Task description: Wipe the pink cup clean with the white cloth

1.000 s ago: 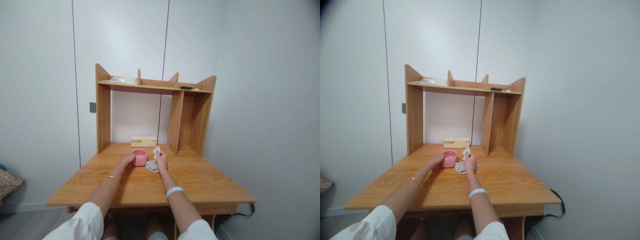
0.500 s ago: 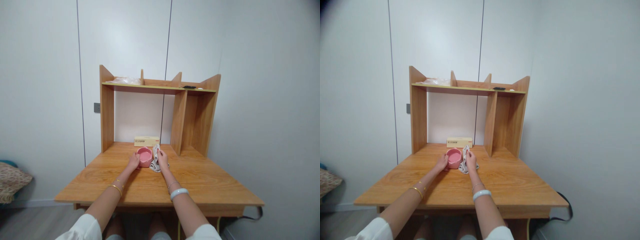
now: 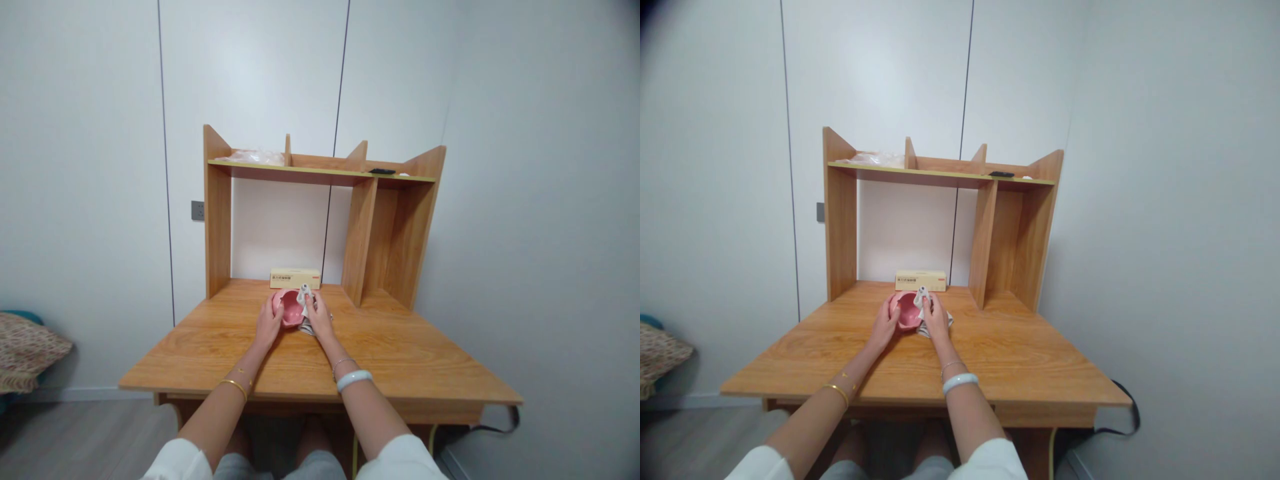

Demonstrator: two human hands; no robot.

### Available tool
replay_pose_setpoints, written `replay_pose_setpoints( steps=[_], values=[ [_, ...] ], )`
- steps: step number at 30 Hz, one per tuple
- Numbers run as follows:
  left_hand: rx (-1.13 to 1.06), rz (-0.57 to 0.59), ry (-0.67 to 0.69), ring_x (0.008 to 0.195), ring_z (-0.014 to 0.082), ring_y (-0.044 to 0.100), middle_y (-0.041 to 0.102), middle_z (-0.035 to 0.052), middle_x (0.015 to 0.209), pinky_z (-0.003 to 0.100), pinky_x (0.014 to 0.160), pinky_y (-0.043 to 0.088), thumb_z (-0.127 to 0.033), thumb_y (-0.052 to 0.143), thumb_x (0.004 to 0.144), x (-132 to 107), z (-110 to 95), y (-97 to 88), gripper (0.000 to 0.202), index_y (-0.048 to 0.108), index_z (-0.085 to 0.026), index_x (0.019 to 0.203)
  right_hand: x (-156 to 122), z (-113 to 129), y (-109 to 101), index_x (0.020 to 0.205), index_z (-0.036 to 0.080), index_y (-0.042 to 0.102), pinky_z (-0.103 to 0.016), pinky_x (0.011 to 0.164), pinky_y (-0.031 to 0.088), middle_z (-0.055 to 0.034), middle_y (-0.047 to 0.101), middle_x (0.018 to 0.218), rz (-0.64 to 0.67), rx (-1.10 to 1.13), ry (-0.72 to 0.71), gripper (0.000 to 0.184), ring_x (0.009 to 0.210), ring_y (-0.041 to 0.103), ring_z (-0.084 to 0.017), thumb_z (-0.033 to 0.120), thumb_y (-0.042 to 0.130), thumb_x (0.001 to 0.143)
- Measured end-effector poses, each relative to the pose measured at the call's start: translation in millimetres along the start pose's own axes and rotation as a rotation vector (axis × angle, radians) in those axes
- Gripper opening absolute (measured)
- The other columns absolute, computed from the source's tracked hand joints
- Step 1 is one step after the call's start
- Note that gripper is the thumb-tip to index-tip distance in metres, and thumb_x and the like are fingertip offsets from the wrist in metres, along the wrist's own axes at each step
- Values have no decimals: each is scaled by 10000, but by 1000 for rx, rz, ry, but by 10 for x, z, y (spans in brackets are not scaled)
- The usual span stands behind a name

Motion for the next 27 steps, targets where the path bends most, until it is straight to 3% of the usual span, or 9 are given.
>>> replay_pose_setpoints(
  steps=[5, 8, 13, 16, 19, 22, 27],
  values=[
    [218, -32, -14, 945, 220, 544, 558, 108, 977, 344, 899, 387, -384, 429, 819, -35, -117, -90, 501, 438, -183, 1278, -46, -7, 2, 1042, 192, 545, -231, 740, 395, -38, 601, 932, 32, -9, -50, 364, 790, 531, -142, 438, 397, 817],
    [239, -43, -20, 924, 224, 551, 545, 101, 935, 348, 880, 403, -396, 420, 822, -45, -140, -109, 511, 433, -184, 1287, -54, -31, 16, 1011, 184, 550, -237, 732, 399, -38, 604, 913, 40, 81, -79, 358, 787, 533, -141, 427, 358, 832],
    [170, -45, 17, 994, 226, 543, 550, 111, 1042, 357, 908, 393, -402, 442, 811, -53, -140, -98, 530, 409, -189, 1295, -60, -105, 84, 1030, 185, 519, -248, 629, 398, 3, 573, 728, 13, 65, -30, 329, 653, 525, -143, 389, 422, 790],
    [110, -4, -16, 1078, 248, 513, 526, 140, 1178, 370, 920, 385, -407, 514, 769, -57, -135, -70, 641, 326, -165, 1332, -61, -155, 131, 1098, 169, 460, -244, 570, 387, 29, 538, 648, 20, 6, 42, 446, 601, 522, -147, 414, 516, 730],
    [50, 70, -76, 1087, 273, 515, 517, 173, 1210, 385, 894, 403, -409, 593, 710, -69, -129, -34, 737, 302, -128, 1326, -56, -186, 154, 1171, 142, 401, -255, 594, 398, -14, 592, 726, 52, -55, 94, 562, 658, 559, -164, 431, 547, 712],
    [-4, 103, -53, 1100, 261, 510, 522, 166, 1212, 375, 905, 400, -377, 615, 693, -84, -136, -13, 711, 334, -127, 1296, -38, -192, 169, 1216, 138, 370, -271, 668, 411, -91, 630, 916, 98, -152, 135, 638, 812, 593, -194, 425, 585, 687],
    [3, 119, -7, 1087, 251, 519, 536, 133, 1205, 382, 917, 400, -348, 593, 707, -103, -167, -24, 651, 359, -161, 1285, 20, -167, 215, 1208, 167, 393, -291, 727, 408, -114, 631, 1033, 174, -330, 277, 608, 945, 593, -229, 435, 573, 693]
  ],
)
Point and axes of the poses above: each hand's wrist, its own x-axis towards the middle knuckle, its own y-axis out of the palm, z = x × y, the point moved 1 cm from there along x, towards the middle knuckle
